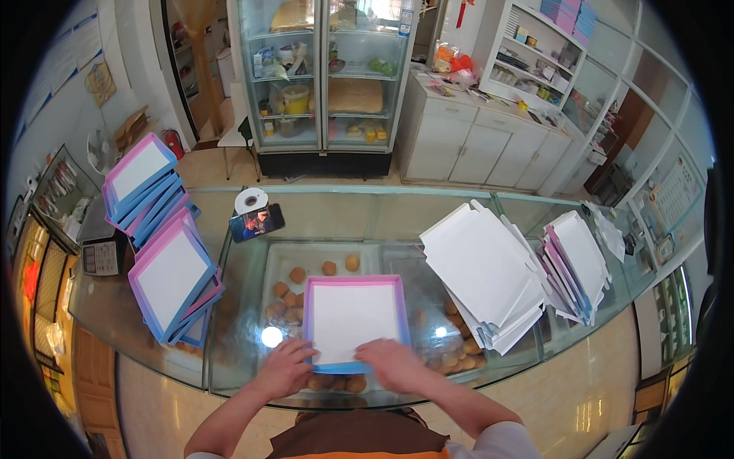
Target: The person assembles multiple small cardboard boxes by folding and tucking flaps. They repeatedly pick up flat box blanks, fold the sides, and secure the flaps to form finished boxes, stacking them on the counter.
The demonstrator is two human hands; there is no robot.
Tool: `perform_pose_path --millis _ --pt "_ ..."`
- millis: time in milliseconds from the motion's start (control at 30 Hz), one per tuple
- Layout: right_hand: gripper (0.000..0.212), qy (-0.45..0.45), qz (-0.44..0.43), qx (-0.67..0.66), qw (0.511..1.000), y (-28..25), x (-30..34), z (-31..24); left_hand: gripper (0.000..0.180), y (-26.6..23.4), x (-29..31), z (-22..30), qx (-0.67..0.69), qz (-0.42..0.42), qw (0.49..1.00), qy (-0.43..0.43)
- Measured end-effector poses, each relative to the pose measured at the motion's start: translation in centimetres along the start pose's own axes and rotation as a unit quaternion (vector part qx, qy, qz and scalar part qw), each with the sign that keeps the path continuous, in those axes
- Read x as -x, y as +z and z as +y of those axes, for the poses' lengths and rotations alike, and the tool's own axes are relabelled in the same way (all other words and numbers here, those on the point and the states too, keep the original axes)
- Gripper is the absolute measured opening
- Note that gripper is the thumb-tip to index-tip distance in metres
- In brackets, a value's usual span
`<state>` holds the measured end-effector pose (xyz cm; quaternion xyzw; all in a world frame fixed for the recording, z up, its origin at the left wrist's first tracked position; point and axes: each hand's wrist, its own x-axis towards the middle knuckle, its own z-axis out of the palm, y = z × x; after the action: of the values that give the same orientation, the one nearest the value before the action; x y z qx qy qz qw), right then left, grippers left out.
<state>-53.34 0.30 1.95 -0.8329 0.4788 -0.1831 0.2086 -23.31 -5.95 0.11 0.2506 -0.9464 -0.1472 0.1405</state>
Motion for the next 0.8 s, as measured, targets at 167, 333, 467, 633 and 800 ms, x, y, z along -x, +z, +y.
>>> perform_pose_path --millis 167,333,467,633,800 --pt "0.048 0.012 -0.056 0.106 0.993 -1.8 3.1 3.5 0.035 -0.8 -1.5 1.8 0.006 0.0 1.0 -0.014" --pt "0.041 -0.02 -0.05 0.07 0.996 0.2 2.6 1.9 0.042 3.7 -5.5 6.6 0.163 -0.001 0.986 0.037" --pt "0.03 -0.002 -0.028 0.014 1.0 1.0 2.5 1.8 0.034 5.6 -6.0 6.7 0.236 -0.023 0.971 -0.024" --pt "0.025 0.011 -0.043 0.013 0.999 1.1 3.4 2.5 0.019 5.3 -6.6 6.5 0.172 0.04 0.984 0.036" --pt "0.026 -0.013 0.091 -0.027 0.995 0.6 3.5 0.8 0.018 5.8 -6.5 6.8 0.073 -0.01 0.996 0.046"
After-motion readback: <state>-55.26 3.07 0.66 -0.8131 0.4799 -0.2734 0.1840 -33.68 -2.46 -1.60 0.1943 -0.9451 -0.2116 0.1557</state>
